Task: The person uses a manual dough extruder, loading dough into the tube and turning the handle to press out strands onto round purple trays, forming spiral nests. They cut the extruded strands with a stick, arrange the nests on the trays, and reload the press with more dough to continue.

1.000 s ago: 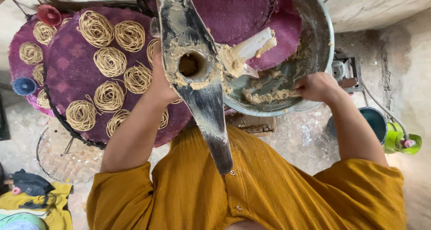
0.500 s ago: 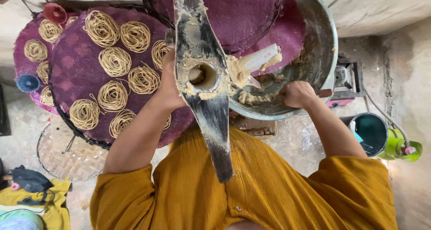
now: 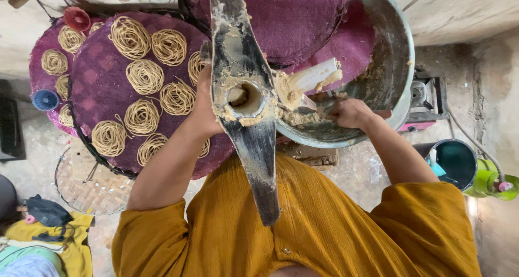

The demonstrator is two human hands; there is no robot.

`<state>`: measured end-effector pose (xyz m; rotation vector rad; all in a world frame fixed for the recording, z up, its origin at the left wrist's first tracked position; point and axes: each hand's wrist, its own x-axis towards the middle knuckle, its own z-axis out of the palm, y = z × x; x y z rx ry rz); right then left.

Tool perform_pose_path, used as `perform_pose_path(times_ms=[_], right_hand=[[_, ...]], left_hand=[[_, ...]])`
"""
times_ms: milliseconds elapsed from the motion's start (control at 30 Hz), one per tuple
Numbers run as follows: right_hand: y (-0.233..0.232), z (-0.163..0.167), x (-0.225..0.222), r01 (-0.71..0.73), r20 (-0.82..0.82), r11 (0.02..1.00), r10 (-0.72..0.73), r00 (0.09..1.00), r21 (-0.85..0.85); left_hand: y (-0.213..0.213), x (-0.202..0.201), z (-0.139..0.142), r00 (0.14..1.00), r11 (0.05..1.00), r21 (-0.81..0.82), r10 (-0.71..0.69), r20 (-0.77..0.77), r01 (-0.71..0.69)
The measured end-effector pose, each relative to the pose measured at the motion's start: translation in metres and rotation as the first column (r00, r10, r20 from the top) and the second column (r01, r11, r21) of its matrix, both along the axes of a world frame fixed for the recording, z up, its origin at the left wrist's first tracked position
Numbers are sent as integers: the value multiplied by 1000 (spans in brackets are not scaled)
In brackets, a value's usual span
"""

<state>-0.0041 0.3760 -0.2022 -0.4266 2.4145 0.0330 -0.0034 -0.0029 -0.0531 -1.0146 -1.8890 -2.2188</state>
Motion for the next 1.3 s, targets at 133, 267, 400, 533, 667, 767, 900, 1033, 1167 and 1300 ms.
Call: perform_pose_path(times_ms=[133,267,400,533,667,767,900,1033,1167,1300], right_hand=[[25,10,1,98,120,980,-78,990,-174],[75,40,6,258,235,889,-178,956,-378],[119,73,18,379,304,775,-252,919,-506],[145,107,29,584,413,729,-437,799,-357],[135,134,30,191,176,491,-77,981,-850],[96,156,25,60,80,390,34,996,-919],[30,213,32,-165,-138,535,90,986,-829],[-12,306,64,-403,-660,892,180,730,-202],[-72,356,96,-353,-732,925,338,592,142],[-117,353,113,-430,-787,828,517,336,360]], left_hand=[[-7,-2,-10,952,962,222,-211,220,162],[-41,-12,-9,950,976,188,-162,267,113],[-105,-10,14,970,989,-147,30,242,6],[-108,-7,21,987,896,-437,131,94,-78],[-41,-2,22,980,793,-580,120,-156,-189],[5,8,34,989,645,-749,108,-105,-150],[15,23,54,955,616,-749,18,-296,-244],[12,34,59,977,473,-855,121,-178,-214],[22,42,59,982,422,-893,164,-91,-153],[25,47,62,970,448,-882,238,-40,-146]])
